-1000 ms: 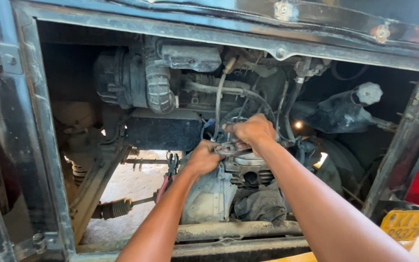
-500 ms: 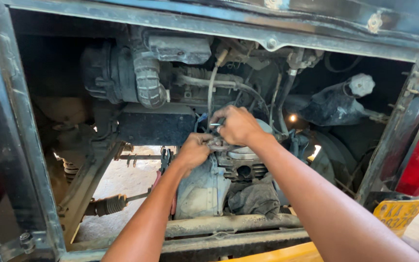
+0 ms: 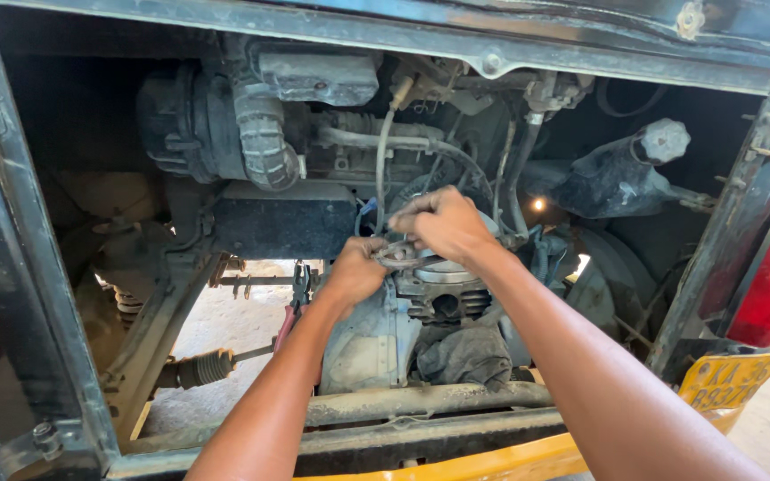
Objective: The person uses a wrench to tighten a bolt on a vehicle engine component located in the rear compartment. They then switch to using pliers to adjust a hose or cable connected to the same area. The task involves precise manipulation of tools within a confined mechanical space.
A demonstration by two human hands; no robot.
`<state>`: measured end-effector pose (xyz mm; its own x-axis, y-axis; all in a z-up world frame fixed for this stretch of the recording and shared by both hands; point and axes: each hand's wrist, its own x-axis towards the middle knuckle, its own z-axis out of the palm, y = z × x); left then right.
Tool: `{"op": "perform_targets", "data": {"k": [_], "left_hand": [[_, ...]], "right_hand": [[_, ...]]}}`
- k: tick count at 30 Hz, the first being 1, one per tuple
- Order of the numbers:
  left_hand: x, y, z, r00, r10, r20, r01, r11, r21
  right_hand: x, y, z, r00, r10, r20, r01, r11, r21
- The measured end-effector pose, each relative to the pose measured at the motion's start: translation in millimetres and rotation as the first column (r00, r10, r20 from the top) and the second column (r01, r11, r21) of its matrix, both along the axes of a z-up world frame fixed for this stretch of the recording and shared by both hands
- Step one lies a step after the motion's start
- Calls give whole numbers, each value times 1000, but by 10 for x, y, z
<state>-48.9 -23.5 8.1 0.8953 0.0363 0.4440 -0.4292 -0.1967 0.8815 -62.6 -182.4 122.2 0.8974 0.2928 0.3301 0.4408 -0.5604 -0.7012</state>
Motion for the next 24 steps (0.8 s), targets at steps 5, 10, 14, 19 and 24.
{"op": "perform_targets", "data": {"k": [5, 10, 14, 19, 24], "left_hand": [[-9, 13, -10, 998, -9, -60, 9, 1000, 3], [-21, 58, -1, 998, -14, -68, 15, 1000, 3], [-85, 39, 39, 995, -12, -100, 11, 1000, -4], [-146, -2, 61, 997, 9, -71, -10, 1000, -22], [-123, -3, 46, 997, -6, -74, 0, 997, -83]], "right_hand": [[298, -36, -92, 981, 141, -134, -114, 975, 192], [460, -45, -65, 941, 155, -302, -87, 970, 227], [445, 32, -21, 934, 74, -350, 2, 977, 214], [449, 65, -38, 949, 35, -313, 29, 980, 196], [239, 99, 33, 966, -69, -249, 122, 971, 204]]}}
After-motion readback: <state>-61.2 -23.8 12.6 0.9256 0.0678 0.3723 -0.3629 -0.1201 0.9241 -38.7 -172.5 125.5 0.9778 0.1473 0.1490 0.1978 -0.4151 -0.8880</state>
